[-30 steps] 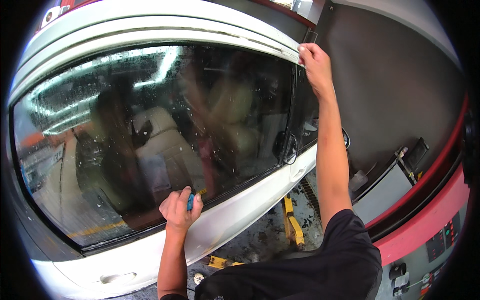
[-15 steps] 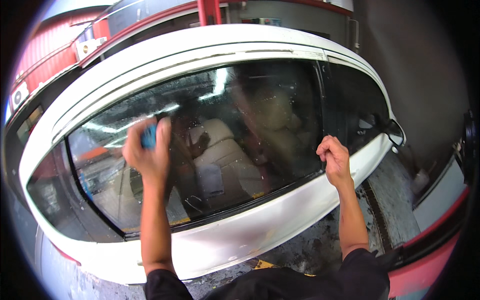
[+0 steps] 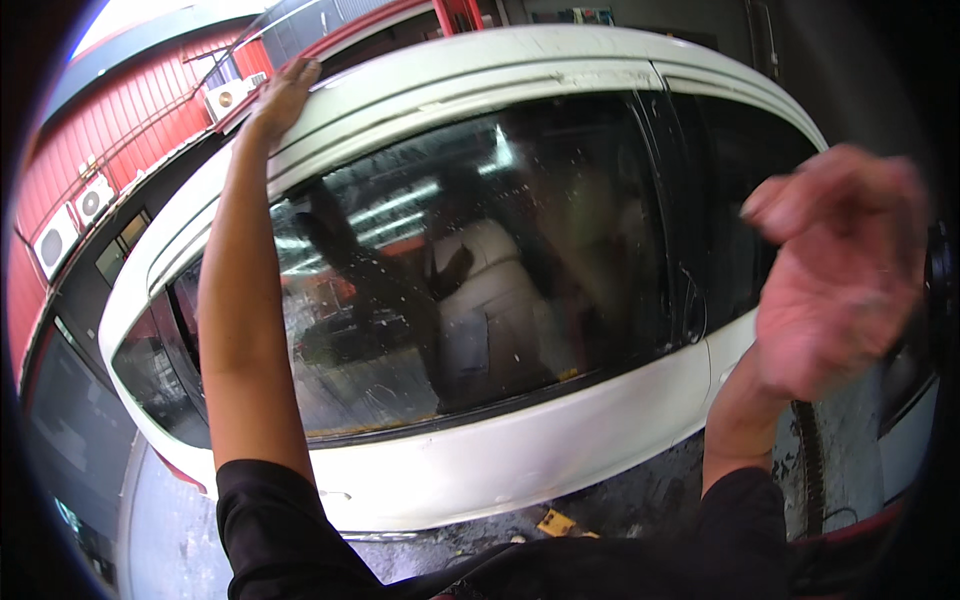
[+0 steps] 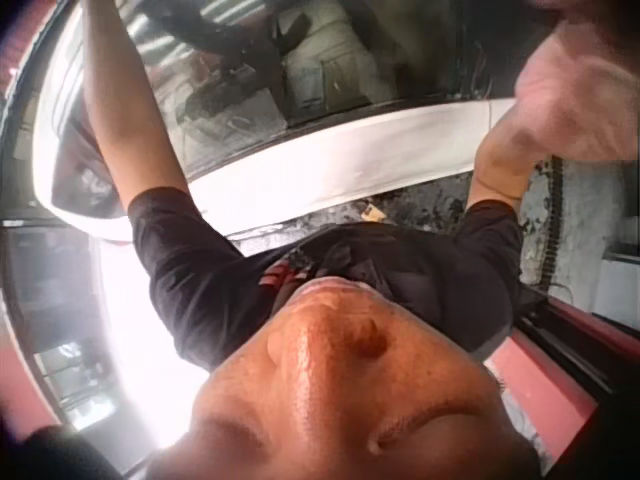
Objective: The person applies a tint film to the rear side window of a white car. They spray the glass with liquid, smooth the film with a blue squeegee, and press the edges to adhere the film to the window surface.
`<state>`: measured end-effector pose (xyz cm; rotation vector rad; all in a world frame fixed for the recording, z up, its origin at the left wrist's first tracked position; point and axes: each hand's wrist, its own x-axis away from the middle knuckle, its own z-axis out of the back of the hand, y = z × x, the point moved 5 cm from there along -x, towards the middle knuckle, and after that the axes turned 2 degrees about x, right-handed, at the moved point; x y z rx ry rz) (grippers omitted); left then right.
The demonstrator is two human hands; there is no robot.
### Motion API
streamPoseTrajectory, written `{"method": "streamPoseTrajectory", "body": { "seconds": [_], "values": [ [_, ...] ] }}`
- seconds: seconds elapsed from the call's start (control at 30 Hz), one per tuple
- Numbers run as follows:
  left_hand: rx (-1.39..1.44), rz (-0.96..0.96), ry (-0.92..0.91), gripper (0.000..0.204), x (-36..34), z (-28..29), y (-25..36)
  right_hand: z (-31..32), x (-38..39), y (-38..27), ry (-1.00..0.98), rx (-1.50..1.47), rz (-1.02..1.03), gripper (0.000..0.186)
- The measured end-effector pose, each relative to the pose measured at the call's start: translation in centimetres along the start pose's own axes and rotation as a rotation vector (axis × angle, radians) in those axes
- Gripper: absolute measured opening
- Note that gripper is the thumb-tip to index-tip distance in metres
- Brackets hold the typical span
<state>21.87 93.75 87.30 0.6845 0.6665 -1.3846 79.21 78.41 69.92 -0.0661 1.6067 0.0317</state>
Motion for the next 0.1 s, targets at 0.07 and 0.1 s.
{"method": "streamPoseTrajectory", "body": {
  "seconds": [0.07, 0.1],
  "values": [
    [-0.016, 0.049, 0.003, 0.070, -0.2, -1.0, 1.4, 4.6, -0.7, 0.4, -0.117, -0.037, 0.274, 0.102],
    [-0.013, 0.030, 0.049, 0.070, -0.1, -0.9, 2.0, 5.1, -0.1, 0.5, -0.121, -0.028, 0.249, 0.102]
  ]
}}
